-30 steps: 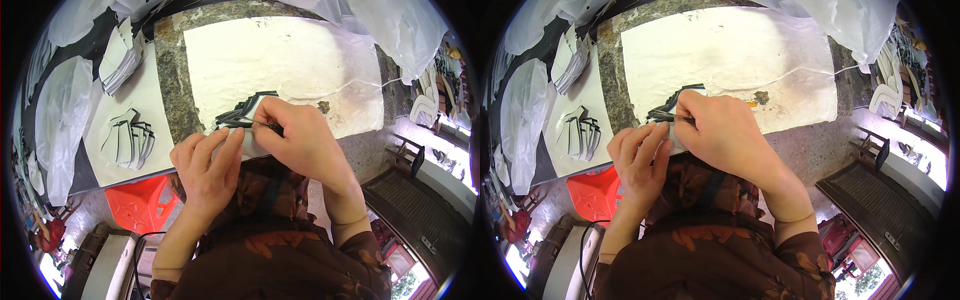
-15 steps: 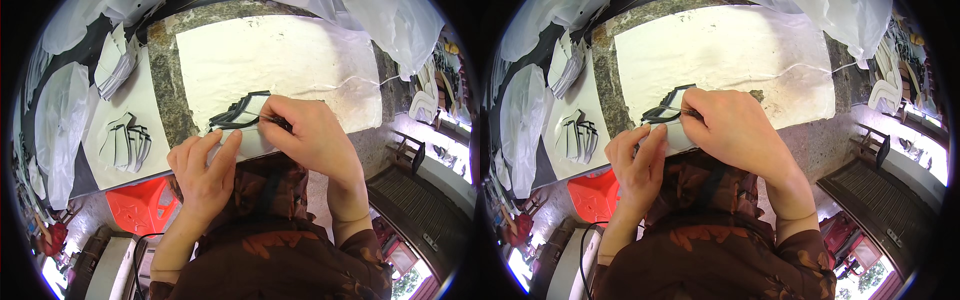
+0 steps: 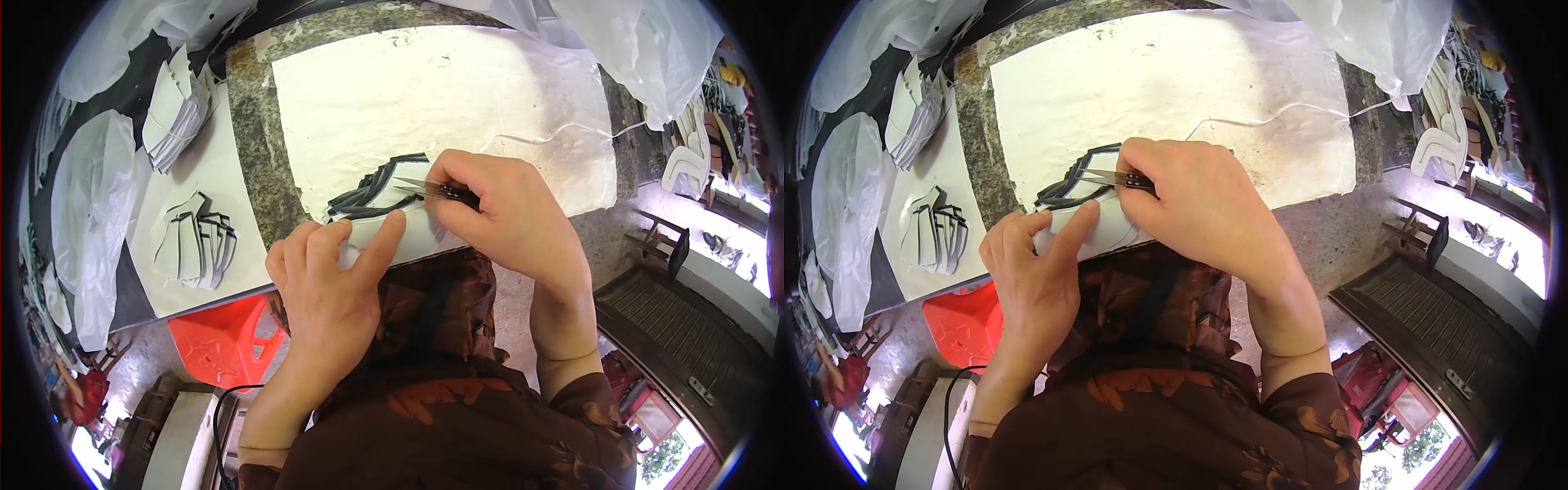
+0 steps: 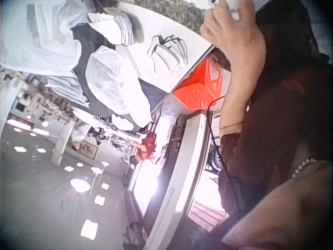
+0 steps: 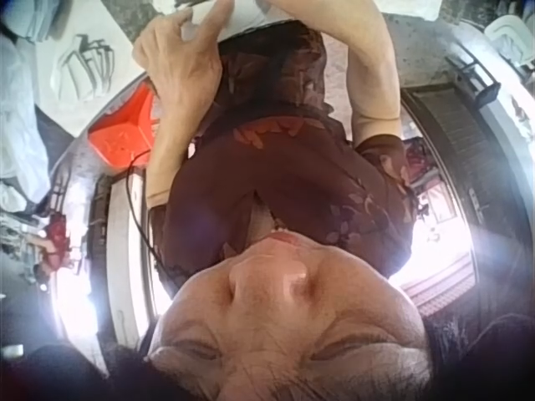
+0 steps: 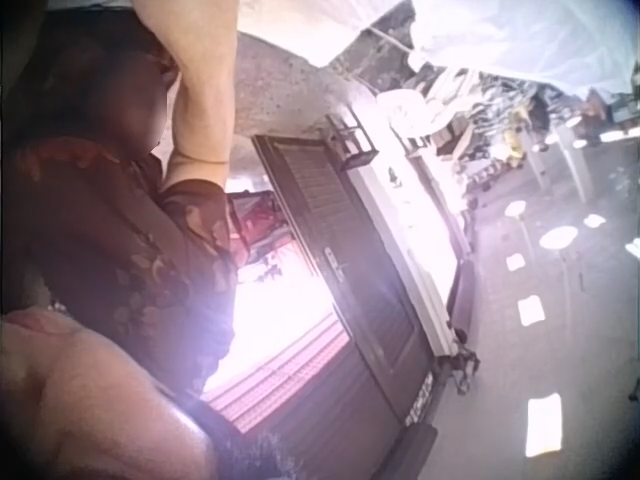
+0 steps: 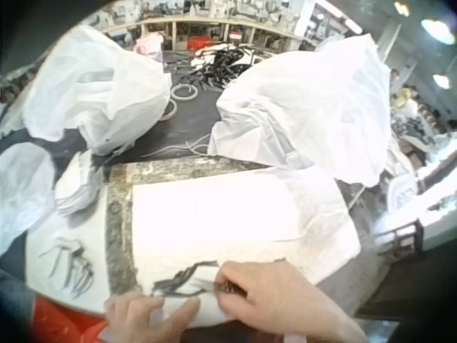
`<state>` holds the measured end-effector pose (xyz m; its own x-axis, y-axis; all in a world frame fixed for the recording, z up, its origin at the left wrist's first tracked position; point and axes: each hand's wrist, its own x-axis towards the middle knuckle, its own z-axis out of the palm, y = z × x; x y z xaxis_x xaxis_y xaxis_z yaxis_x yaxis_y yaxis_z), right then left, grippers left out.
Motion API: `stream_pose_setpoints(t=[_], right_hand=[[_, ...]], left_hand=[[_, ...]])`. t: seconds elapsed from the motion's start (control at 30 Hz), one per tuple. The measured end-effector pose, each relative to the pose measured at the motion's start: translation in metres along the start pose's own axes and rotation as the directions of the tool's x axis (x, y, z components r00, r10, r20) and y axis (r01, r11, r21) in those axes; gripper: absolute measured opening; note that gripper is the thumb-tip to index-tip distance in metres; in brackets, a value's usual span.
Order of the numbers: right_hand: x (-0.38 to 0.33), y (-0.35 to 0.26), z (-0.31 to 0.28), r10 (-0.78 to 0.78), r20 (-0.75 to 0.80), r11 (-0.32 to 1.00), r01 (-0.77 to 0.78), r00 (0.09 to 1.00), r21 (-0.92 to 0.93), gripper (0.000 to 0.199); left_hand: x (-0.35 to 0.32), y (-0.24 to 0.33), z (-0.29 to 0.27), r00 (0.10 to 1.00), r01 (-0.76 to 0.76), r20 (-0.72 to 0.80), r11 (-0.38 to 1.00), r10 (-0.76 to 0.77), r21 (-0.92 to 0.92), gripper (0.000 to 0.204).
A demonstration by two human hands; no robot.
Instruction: Trimming excess material and threads from shoe upper components using a pair of snips.
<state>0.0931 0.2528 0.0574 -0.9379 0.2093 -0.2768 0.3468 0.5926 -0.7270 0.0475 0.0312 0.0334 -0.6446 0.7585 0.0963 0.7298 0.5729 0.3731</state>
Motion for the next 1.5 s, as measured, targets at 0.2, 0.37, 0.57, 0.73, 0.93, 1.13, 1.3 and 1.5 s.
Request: stream_pose_setpoints(t=[0.2,0.37,0.57,0.73,0.93,1.13,1.3,1.5], right_hand=[[0.004,0.003,-0.002,-0.019,0.017,0.999,0.020,1.000,-0.046,0.014],[0.006,0.000,-0.001,-0.034,0.003,0.994,0.034,0.999,-0.100,0.016],[0.008,-0.002,-0.002,0.035,0.024,0.997,-0.033,0.999,-0.075,0.021],[0.009,0.005,0.004,-0.034,-0.050,0.994,0.029,0.998,-0.104,0.023],[0.012,0.006,0.001,-0.064,-0.011,0.987,0.061,0.998,-0.149,0.025],[0.001,0.017,-0.004,0.032,0.116,0.964,-0.061,0.993,0.257,0.022],[-0.005,0.022,0.008,-0.191,-0.068,0.963,0.200,0.979,0.178,0.018],[-0.007,0.022,0.012,-0.298,-0.132,0.945,0.312,0.945,0.098,0.020]], left_hand=[[0.008,0.004,-0.010,0.997,-0.034,0.068,0.998,0.031,0.045,0.057],[0.009,0.006,-0.013,0.994,-0.033,0.105,0.997,0.026,0.064,0.056],[0.009,0.006,-0.011,0.995,-0.017,0.102,0.998,0.011,0.063,0.056],[0.008,0.006,-0.009,0.996,-0.017,0.089,0.998,0.012,0.055,0.056],[0.007,0.004,-0.002,0.999,0.029,0.040,1.000,-0.029,-0.003,0.051],[0.002,-0.003,0.001,0.995,0.032,-0.089,0.993,-0.043,-0.114,0.047],[0.006,-0.007,-0.002,0.994,0.069,-0.065,0.971,-0.086,-0.229,0.043],[0.022,-0.026,-0.020,0.969,0.246,0.171,0.777,-0.179,-0.580,0.025]])
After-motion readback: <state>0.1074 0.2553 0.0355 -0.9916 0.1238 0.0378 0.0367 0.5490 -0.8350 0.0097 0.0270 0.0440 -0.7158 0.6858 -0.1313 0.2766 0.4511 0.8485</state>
